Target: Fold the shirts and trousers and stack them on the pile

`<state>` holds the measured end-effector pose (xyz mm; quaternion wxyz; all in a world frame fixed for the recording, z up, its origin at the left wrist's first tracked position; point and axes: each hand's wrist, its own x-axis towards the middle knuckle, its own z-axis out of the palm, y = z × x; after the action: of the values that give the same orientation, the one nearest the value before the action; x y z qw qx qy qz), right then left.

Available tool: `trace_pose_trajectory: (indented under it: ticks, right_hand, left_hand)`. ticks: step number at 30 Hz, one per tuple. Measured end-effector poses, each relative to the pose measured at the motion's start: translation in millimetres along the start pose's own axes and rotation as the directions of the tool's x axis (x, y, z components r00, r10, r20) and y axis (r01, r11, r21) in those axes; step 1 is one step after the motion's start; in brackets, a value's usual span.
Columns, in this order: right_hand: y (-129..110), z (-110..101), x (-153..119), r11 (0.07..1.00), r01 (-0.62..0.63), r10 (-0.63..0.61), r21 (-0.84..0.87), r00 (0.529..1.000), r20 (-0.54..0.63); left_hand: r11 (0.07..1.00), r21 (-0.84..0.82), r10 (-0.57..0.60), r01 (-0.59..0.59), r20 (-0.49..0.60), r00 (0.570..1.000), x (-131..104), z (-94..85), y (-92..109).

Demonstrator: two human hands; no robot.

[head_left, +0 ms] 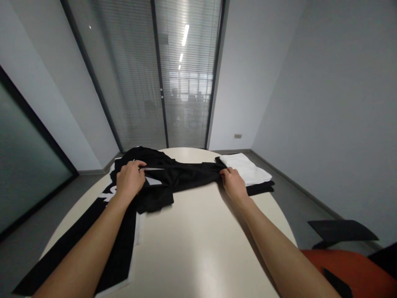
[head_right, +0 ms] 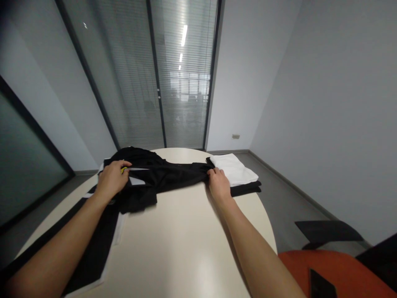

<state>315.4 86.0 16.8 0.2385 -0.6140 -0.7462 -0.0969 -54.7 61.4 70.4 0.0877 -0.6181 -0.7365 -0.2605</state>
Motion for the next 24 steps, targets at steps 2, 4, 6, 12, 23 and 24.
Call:
trace_pose_trajectory:
  ticks: [2, 4, 6, 12, 23, 24]
  right_hand:
    - [-5, 1, -2, 0.995, 0.024, -0.026, 0.092, 0.999, 0.021]
    - [-13, 5, -5, 0.969, 0.132, -0.153, 0.211, 0.985, 0.084]
    - [-21, 12, -10, 0.924, 0.240, -0.289, 0.299, 0.948, 0.134]
    - [-27, 21, -13, 0.934, 0.214, -0.281, 0.286, 0.935, 0.215]
    - [-14, 9, -4, 0.969, -0.005, 0.007, 0.246, 1.000, -0.010]
    - [-12, 8, -3, 0.971, -0.031, 0.039, 0.236, 0.999, -0.032]
  left_hand:
    - [0.999, -0.014, 0.038, -0.039, -0.041, 0.998, -1, -0.9, 3]
    - [0.995, -0.057, 0.086, -0.086, -0.004, 0.996, -4, 0.2, 11]
    - [0.984, -0.120, 0.149, -0.134, 0.131, 0.980, -10, 3.3, 18]
    - [0.932, -0.142, 0.355, -0.333, 0.533, 0.768, -30, 15.1, 22]
    - [0.885, -0.453, 0.279, -0.106, 0.336, 0.900, -6, 8.4, 23]
    - [0.887, -0.459, 0.214, -0.049, 0.315, 0.925, -4, 8.1, 24]
